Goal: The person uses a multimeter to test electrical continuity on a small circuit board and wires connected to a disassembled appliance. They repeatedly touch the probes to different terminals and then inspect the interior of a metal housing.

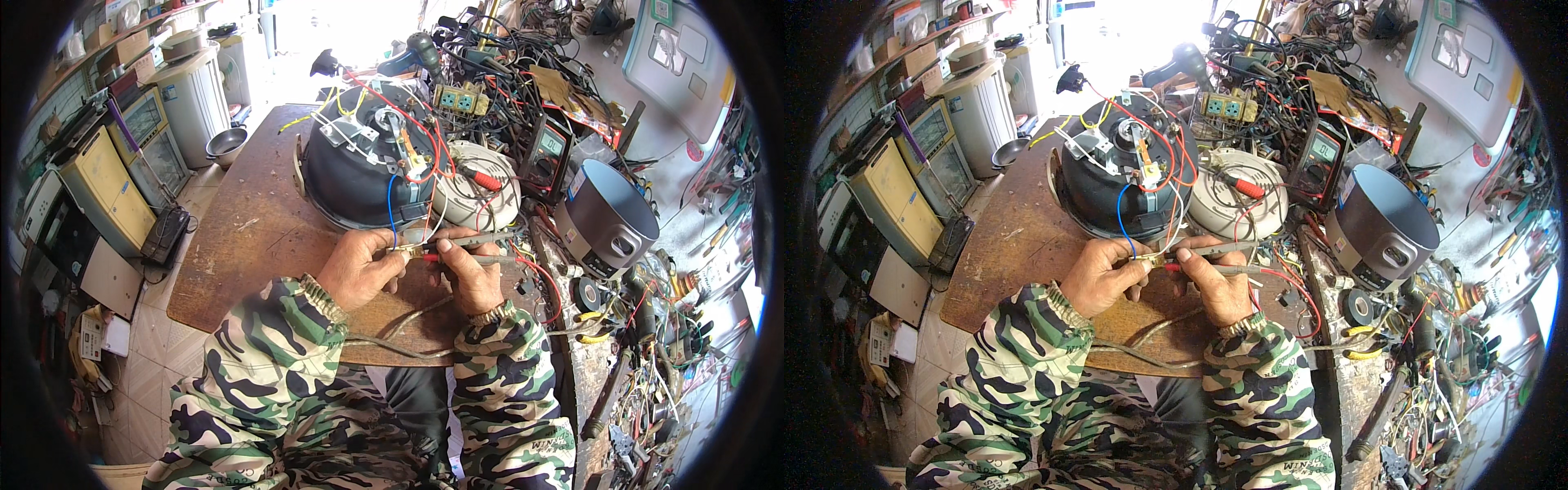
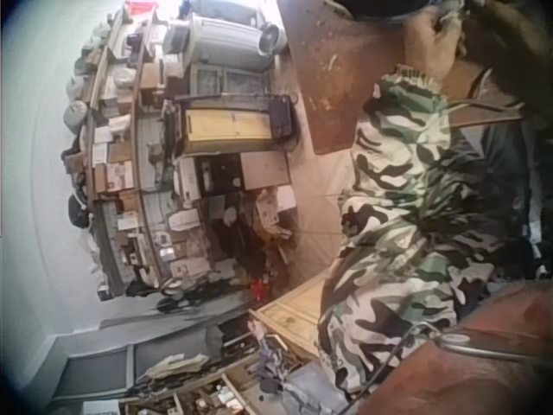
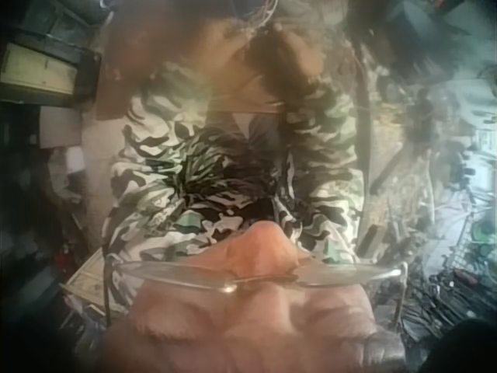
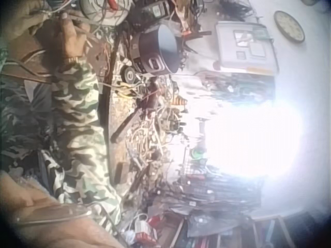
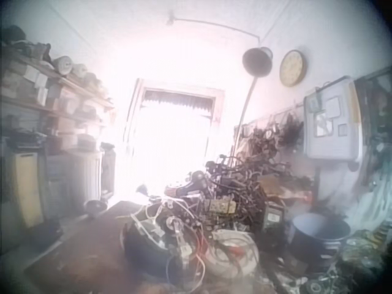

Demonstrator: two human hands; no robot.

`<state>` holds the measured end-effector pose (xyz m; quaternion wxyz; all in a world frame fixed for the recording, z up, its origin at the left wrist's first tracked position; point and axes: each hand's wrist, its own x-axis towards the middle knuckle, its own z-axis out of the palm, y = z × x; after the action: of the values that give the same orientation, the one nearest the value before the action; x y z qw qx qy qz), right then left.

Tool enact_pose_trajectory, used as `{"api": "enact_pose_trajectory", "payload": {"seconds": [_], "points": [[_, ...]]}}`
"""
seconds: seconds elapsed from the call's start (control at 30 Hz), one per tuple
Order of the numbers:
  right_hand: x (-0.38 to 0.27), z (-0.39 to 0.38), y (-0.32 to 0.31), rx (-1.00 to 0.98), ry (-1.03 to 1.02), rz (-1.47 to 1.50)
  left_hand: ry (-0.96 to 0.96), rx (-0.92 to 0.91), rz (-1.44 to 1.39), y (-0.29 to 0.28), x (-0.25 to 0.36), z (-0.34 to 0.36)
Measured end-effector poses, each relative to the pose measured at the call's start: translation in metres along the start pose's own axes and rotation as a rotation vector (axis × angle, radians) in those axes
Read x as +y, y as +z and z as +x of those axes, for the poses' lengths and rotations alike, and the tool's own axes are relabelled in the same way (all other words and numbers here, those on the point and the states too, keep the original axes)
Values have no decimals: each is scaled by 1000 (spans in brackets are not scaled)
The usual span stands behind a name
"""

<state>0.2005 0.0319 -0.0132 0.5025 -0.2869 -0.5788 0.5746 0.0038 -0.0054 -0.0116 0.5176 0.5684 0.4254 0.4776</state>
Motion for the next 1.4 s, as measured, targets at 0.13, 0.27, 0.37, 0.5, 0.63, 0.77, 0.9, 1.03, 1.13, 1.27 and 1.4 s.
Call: {"api": "enact_pose_trajectory", "payload": {"seconds": [0.13, 0.27, 0.37, 0.5, 0.63, 0.77, 0.9, 1.03, 1.13, 1.27, 1.4], "points": [[2, 0, -2, 4, 3, 14, -2, -8, 4, 1, 0, 1], [6, 2, -5, 50, 24, 34, 4, -14, -13, 0, 1, -1], [0, 2, -4, 130, 45, 139, -10, -23, -1, 0, 4, -2], [6, 7, -9, 225, 9, 209, -16, -48, 35, 1, 13, -5], [5, 8, -8, 290, 3, 163, 35, -97, 47, -2, 9, -5], [4, 8, -9, 355, 32, 104, 66, -124, -3, 0, 8, -4], [7, 11, -8, 388, 74, 90, 74, -113, -6, -2, 8, -5], [14, 14, -13, 373, 115, 57, 70, -95, -12, -3, 7, -5], [16, 13, -17, 383, 130, 28, 66, -92, 6, -2, 4, -2], [18, 15, -16, 361, 152, -11, 63, -96, 8, -3, 6, -5], [17, 13, -17, 375, 151, -12, 54, -98, 11, -3, 5, -4]]}}
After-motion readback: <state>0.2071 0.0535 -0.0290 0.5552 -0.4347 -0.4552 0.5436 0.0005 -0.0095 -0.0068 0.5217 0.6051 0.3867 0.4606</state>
